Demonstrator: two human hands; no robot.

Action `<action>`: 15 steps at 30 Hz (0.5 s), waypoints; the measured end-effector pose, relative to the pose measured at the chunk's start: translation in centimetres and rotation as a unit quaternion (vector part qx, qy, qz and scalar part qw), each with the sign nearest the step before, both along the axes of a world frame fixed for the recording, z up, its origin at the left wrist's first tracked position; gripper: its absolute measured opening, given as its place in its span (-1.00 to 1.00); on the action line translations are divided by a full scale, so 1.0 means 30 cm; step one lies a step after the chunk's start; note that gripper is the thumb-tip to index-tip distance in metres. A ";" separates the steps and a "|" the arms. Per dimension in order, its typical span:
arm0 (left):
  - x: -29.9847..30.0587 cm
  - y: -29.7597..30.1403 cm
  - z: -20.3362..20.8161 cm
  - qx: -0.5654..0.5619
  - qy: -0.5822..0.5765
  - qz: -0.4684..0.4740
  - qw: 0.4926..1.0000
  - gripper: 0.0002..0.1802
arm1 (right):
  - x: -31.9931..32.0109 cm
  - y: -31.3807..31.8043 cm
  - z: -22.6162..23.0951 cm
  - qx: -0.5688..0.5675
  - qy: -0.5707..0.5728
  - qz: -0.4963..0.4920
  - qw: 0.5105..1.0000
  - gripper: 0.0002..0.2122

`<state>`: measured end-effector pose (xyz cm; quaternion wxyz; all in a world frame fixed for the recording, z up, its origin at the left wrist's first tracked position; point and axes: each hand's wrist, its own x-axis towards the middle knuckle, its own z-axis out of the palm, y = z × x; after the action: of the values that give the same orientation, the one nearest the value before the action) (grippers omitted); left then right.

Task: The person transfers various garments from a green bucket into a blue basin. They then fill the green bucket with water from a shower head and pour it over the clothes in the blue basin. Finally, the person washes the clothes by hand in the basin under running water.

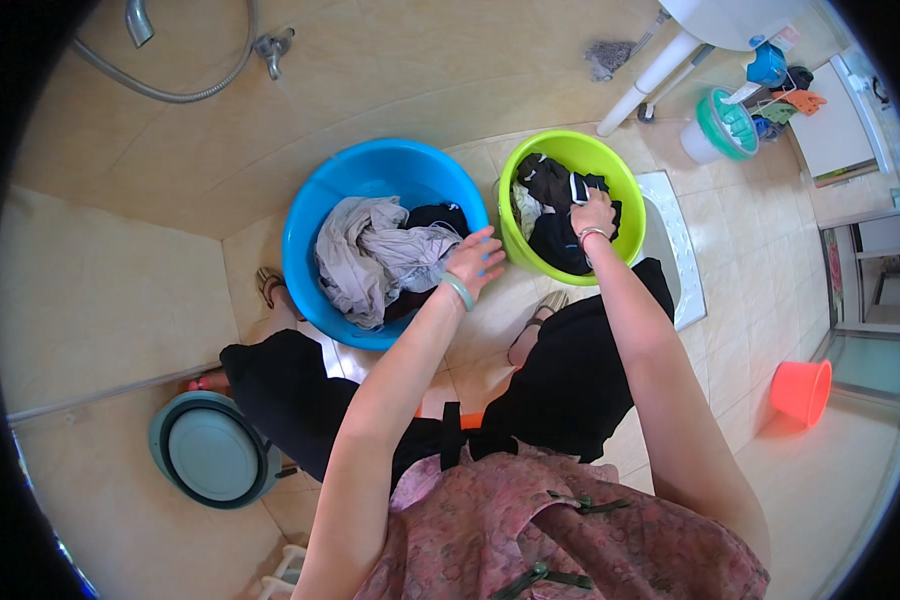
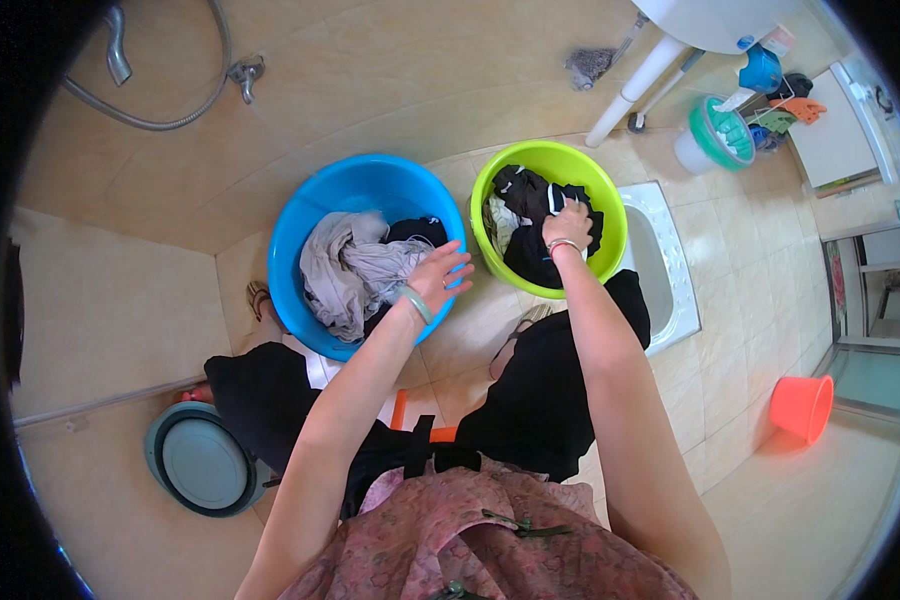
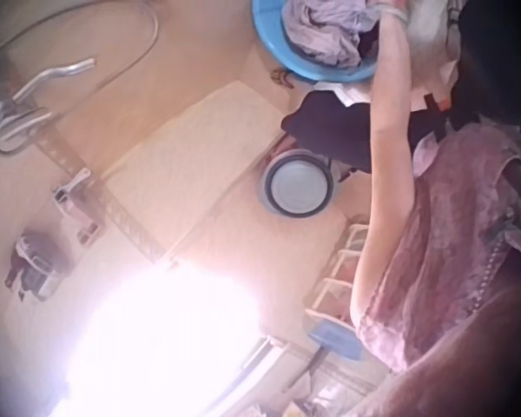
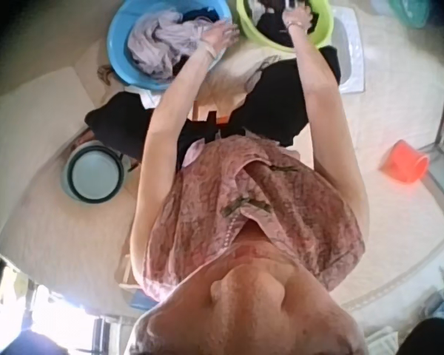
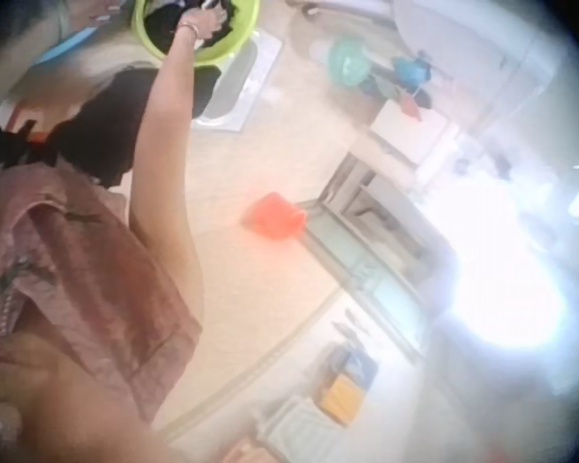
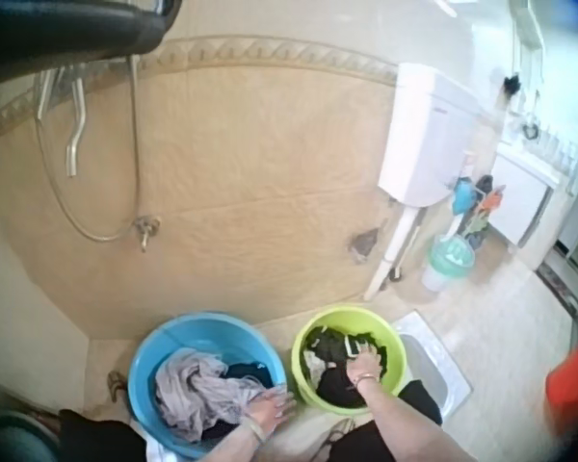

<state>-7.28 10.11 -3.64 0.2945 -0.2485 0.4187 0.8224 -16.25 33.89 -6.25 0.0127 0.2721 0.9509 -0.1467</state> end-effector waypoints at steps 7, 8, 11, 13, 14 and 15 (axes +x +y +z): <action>0.021 0.016 -0.003 0.021 -0.029 -0.009 0.999 -0.60 | 0.006 0.117 -0.032 -0.070 -0.051 -0.033 0.996 -0.30; 0.023 0.019 -0.010 0.024 -0.032 -0.009 0.999 -0.60 | -0.003 0.126 -0.040 -0.074 -0.068 -0.083 0.991 -0.42; 0.037 0.011 -0.030 0.031 -0.036 -0.010 0.999 -0.62 | -0.004 0.083 0.018 -0.143 0.038 -0.060 0.987 -0.61; 0.033 0.029 -0.010 0.044 -0.023 -0.022 0.999 -0.62 | -0.052 0.102 0.091 -0.243 0.159 -0.129 0.948 -0.56; 0.038 0.025 -0.003 0.042 -0.021 -0.021 0.999 -0.63 | -0.044 0.104 0.155 -0.397 0.187 -0.177 0.881 -0.59; 0.037 0.027 0.017 0.041 -0.016 -0.022 0.999 -0.63 | -0.036 0.110 0.225 -0.450 0.204 -0.187 0.849 -0.64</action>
<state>-6.17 10.92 -3.14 0.3295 -0.2401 0.3850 0.8280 -17.33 37.20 0.51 -0.0880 0.3733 0.6933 -0.6101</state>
